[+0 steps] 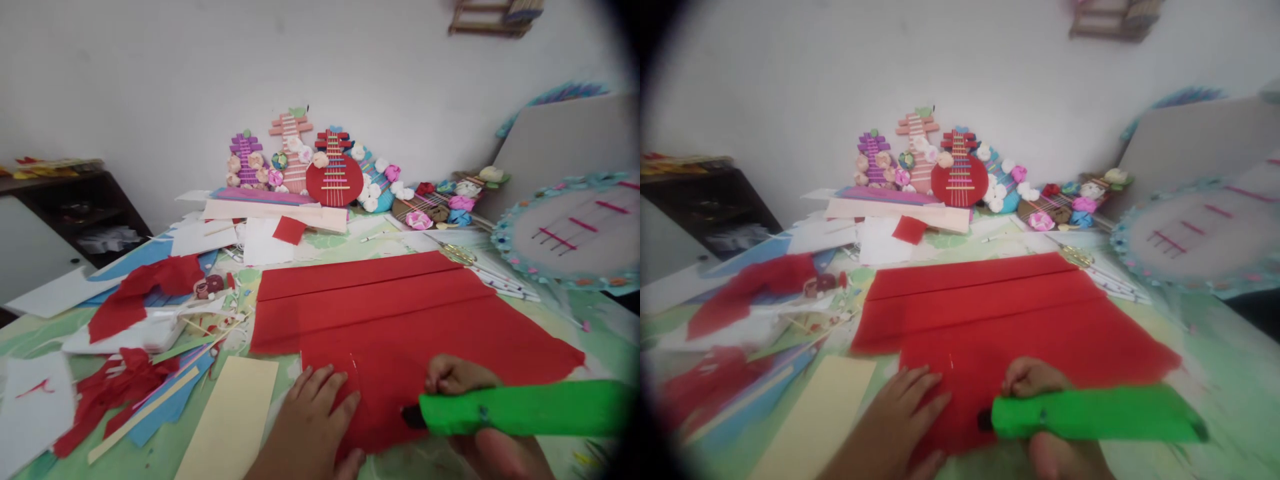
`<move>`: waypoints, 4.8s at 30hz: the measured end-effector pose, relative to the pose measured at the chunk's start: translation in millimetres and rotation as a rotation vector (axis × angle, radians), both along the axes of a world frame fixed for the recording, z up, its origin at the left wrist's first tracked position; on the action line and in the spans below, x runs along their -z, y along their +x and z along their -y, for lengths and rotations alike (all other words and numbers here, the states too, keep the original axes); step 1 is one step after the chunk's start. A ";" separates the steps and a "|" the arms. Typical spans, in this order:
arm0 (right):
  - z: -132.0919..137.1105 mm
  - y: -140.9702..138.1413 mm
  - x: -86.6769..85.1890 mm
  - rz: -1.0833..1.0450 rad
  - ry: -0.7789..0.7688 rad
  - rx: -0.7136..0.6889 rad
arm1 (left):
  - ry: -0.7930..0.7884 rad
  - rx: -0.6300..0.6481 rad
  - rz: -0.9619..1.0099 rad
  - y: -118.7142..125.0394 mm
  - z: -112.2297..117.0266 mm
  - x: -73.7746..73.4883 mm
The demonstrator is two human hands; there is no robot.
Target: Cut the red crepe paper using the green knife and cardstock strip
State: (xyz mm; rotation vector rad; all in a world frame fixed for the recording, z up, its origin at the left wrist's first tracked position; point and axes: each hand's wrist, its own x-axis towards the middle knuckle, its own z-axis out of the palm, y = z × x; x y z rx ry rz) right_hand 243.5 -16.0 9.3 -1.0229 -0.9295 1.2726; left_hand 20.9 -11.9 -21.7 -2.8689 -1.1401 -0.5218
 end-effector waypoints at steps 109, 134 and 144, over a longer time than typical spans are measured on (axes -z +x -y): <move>7.9 -42.7 19.6 1.150 0.055 -0.014 | -0.284 -0.060 0.014 3.8 7.7 -20.1; -11.6 -24.4 23.0 1.087 0.178 -0.300 | -0.164 -0.058 -0.007 4.2 7.4 -15.6; -12.4 -21.4 23.7 1.091 0.179 -0.308 | -0.171 -0.055 -0.005 4.0 7.5 -19.0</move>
